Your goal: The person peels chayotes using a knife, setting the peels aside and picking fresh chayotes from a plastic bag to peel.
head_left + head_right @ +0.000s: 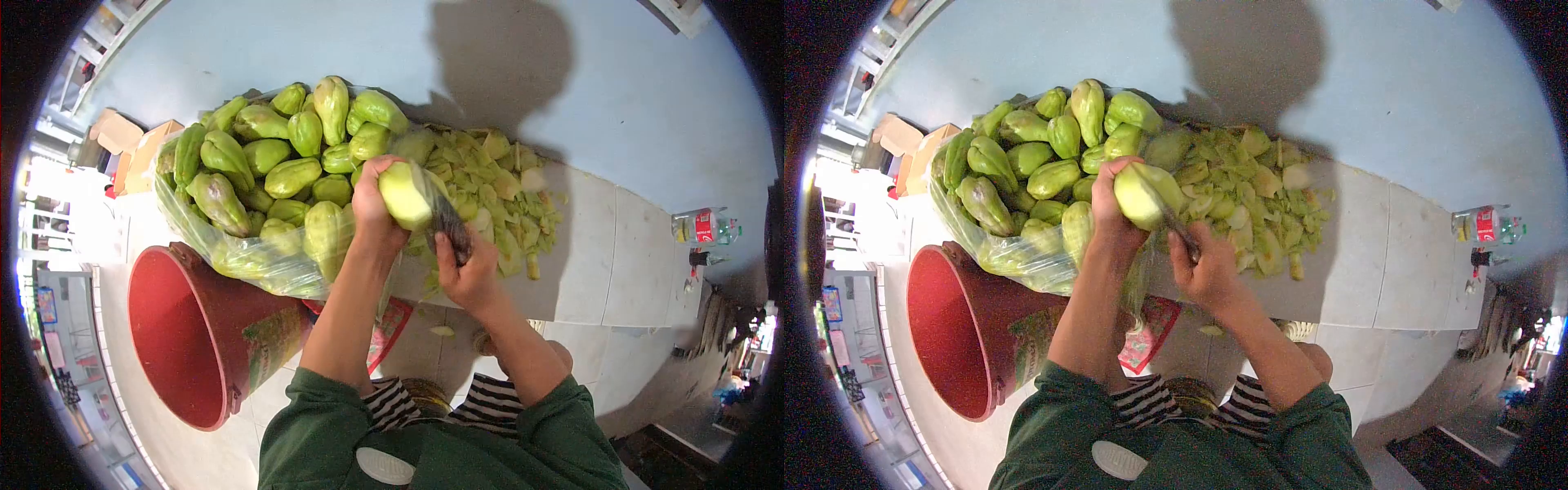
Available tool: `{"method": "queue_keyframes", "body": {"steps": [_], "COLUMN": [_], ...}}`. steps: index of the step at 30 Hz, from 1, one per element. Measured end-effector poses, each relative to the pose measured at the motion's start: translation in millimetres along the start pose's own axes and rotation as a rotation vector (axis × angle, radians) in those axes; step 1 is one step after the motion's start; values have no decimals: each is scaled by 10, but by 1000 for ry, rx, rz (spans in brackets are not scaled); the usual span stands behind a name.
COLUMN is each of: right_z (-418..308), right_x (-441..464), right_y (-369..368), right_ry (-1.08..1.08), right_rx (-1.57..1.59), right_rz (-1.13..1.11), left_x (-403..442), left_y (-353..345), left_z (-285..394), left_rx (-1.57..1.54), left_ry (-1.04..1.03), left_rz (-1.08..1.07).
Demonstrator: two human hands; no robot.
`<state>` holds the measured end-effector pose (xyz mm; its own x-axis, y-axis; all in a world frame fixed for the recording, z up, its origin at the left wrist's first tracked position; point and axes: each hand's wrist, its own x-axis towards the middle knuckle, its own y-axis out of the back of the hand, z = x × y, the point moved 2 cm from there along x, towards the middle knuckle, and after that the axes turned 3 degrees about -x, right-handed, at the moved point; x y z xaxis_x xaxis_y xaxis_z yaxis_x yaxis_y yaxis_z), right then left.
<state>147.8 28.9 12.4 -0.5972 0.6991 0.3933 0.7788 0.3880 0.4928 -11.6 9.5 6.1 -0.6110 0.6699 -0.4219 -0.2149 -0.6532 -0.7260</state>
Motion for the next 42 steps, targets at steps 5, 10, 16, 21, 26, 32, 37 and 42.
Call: {"method": "queue_keyframes", "body": {"steps": [5, 10, 16, 21, 26, 32, 37, 42], "right_z": [-62, -59, -3, -25, 27, 14, -4, 8], "right_x": [107, 63, 113, 68, 106, 87, 151, 94], "right_y": [64, 5, 39, 7, 34, 4, 57, 101], "right_ry": [-52, -27, -100, -104, -138, -166, -178, 9], "right_rx": [11, -22, 43, 74, 65, 42, 73, -25], "right_rz": [-25, -45, -108, -90, -181, -169, -241, -37], "left_x": [-2, -35, -30, -16, 10, 1, -25, 148], "left_y": [10, 27, -8, 38, 47, 85, 39, 214], "left_z": [124, -24, 40, -79, -59, -86, 11, 138], "left_rx": [207, -48, 95, -48, 85, -73, -165, 82], "left_ry": [-264, 61, -56, 68, -46, 93, 82, 32], "left_rz": [-87, 5, 5, -1, -25, -56, 28, -143]}}
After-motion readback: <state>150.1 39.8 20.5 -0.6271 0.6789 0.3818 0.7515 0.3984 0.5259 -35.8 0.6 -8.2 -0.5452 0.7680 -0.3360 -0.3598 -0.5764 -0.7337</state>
